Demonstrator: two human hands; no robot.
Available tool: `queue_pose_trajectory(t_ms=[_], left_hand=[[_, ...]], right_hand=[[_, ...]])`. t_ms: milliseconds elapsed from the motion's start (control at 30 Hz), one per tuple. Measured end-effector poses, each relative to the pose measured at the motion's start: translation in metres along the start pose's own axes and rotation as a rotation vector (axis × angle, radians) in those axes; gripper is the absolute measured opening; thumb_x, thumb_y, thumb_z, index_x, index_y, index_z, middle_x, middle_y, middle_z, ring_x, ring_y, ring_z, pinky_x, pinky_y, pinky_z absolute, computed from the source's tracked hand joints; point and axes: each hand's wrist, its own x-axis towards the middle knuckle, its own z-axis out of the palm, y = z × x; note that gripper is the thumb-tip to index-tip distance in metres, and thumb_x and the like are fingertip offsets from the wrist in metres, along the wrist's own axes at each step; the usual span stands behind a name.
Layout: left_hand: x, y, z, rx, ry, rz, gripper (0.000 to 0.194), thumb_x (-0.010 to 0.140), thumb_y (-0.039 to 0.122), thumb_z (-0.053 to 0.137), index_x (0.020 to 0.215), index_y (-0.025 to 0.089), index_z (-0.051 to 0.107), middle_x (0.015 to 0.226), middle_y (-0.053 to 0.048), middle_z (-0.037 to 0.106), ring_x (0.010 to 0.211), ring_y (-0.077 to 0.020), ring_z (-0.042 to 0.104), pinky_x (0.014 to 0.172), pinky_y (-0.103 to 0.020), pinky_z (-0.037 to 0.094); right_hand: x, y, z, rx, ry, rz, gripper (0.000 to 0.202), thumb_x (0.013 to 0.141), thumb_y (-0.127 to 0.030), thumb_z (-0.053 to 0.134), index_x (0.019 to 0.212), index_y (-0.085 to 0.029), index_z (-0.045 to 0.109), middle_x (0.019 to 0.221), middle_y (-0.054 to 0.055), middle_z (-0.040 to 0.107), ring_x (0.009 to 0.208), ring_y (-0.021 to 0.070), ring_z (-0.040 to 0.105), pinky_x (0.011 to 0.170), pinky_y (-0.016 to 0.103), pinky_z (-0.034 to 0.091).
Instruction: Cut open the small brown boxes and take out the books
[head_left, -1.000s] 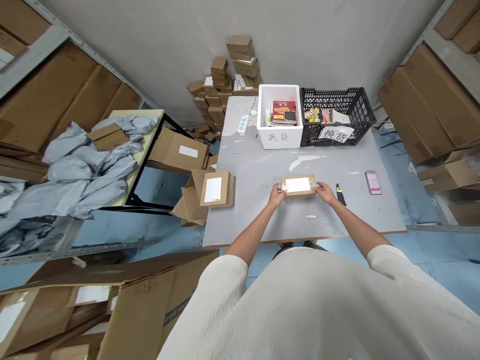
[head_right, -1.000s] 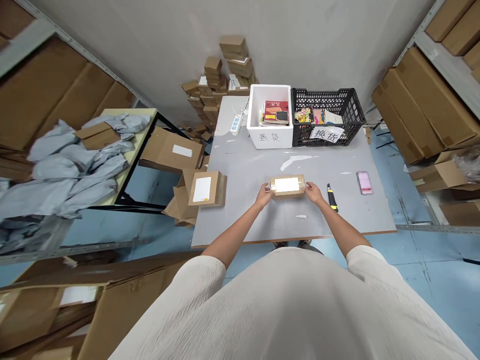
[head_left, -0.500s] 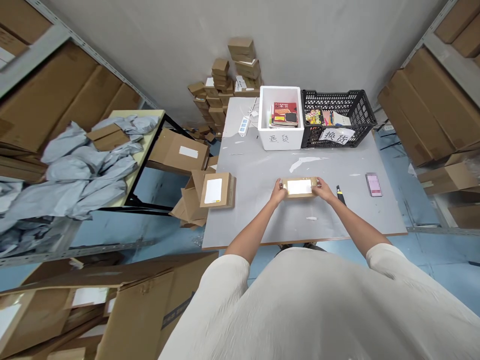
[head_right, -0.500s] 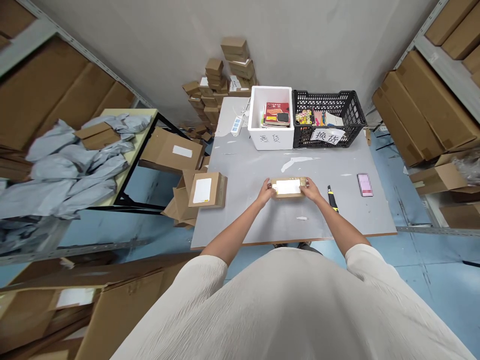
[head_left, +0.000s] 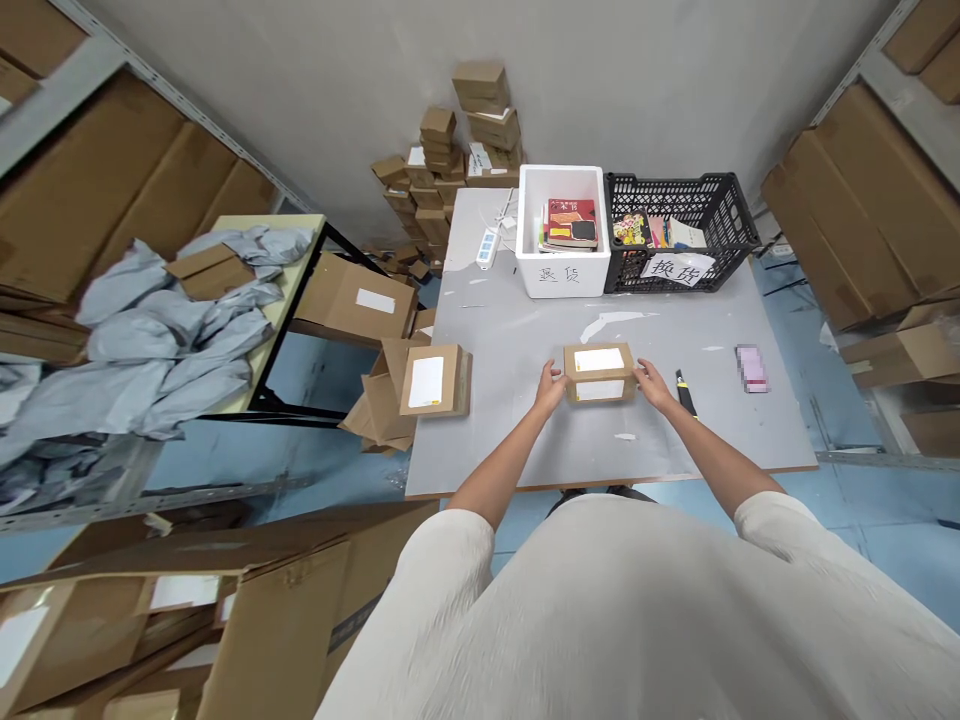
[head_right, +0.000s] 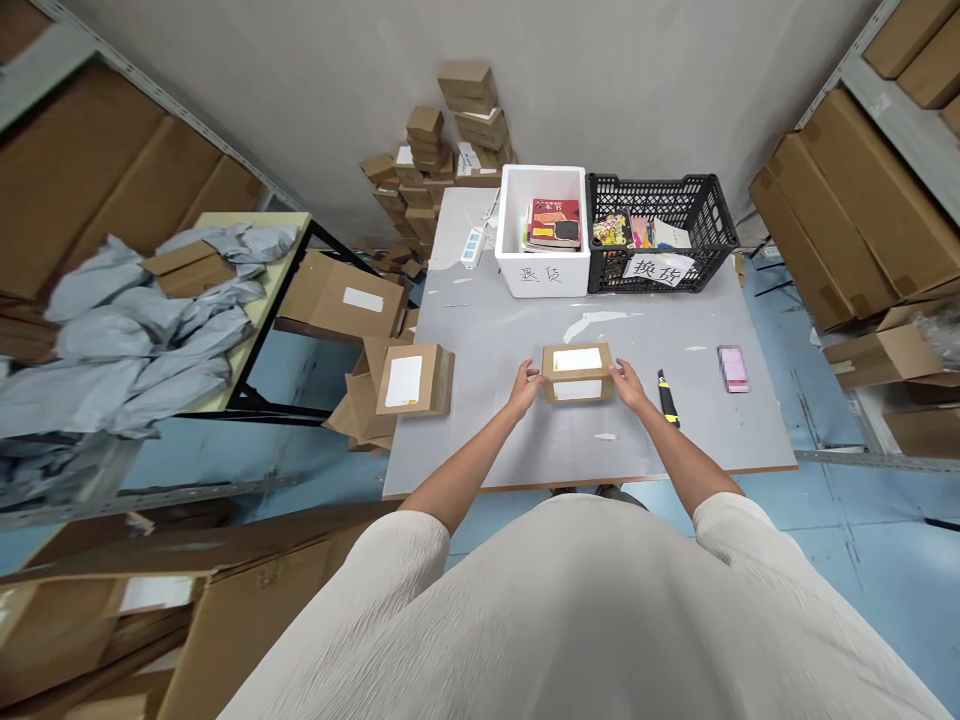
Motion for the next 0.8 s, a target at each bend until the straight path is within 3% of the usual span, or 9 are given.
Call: queue_pose_trajectory(t_ms=[133, 267, 400, 533, 633, 800], left_hand=[[0.004, -0.021, -0.001, 0.085, -0.053, -0.031, 0.087, 0.089, 0.038, 0.071, 0.169, 0.029, 0.038, 0.15, -0.012, 0.065, 0.127, -0.0262, 0.069, 0.105, -0.036, 0.053], [0.006, -0.028, 0.003, 0.105, -0.073, -0.07, 0.086, 0.094, 0.045, 0.068, 0.17, 0.023, 0.036, 0.142, -0.014, 0.071, 0.13, -0.0284, 0.069, 0.112, -0.039, 0.05], [0.01, -0.017, 0.008, 0.096, -0.028, -0.051, 0.075, 0.101, 0.047, 0.06, 0.168, 0.022, 0.039, 0.15, -0.015, 0.068, 0.142, -0.0285, 0.063, 0.122, -0.04, 0.043], [0.014, -0.002, 0.012, 0.048, 0.018, -0.015, 0.069, 0.103, 0.051, 0.056, 0.166, 0.026, 0.043, 0.159, -0.013, 0.063, 0.15, -0.026, 0.057, 0.126, -0.04, 0.04], [0.014, 0.002, 0.014, 0.009, -0.008, -0.01, 0.074, 0.1, 0.058, 0.061, 0.166, 0.03, 0.043, 0.161, -0.012, 0.062, 0.149, -0.0244, 0.058, 0.123, -0.039, 0.044], [0.009, 0.01, 0.012, -0.077, -0.053, 0.018, 0.073, 0.104, 0.055, 0.056, 0.17, 0.03, 0.038, 0.164, -0.013, 0.059, 0.149, -0.0261, 0.058, 0.12, -0.042, 0.047]], right_hand=[[-0.009, 0.009, 0.001, -0.028, -0.061, 0.1, 0.069, 0.095, -0.064, 0.056, 0.156, -0.03, 0.058, 0.136, 0.01, 0.069, 0.111, 0.0274, 0.069, 0.104, 0.048, 0.059], [-0.014, 0.009, 0.003, -0.044, -0.107, 0.129, 0.064, 0.094, -0.056, 0.061, 0.15, -0.025, 0.063, 0.133, 0.013, 0.073, 0.113, 0.029, 0.07, 0.11, 0.051, 0.054], [-0.008, -0.002, 0.004, 0.007, -0.073, 0.093, 0.058, 0.092, -0.052, 0.063, 0.143, -0.024, 0.067, 0.145, 0.012, 0.07, 0.123, 0.0289, 0.069, 0.116, 0.05, 0.051], [-0.002, -0.019, 0.007, 0.093, -0.083, 0.07, 0.064, 0.09, -0.052, 0.065, 0.148, -0.027, 0.064, 0.152, 0.009, 0.068, 0.132, 0.0294, 0.065, 0.12, 0.051, 0.049], [-0.004, -0.03, 0.008, 0.173, -0.095, 0.102, 0.074, 0.089, -0.051, 0.068, 0.157, -0.026, 0.058, 0.159, 0.012, 0.062, 0.137, 0.0308, 0.064, 0.122, 0.049, 0.049], [-0.008, -0.038, 0.005, 0.219, -0.024, 0.182, 0.093, 0.088, -0.056, 0.073, 0.172, -0.031, 0.04, 0.165, 0.013, 0.055, 0.142, 0.0327, 0.061, 0.123, 0.049, 0.048]])
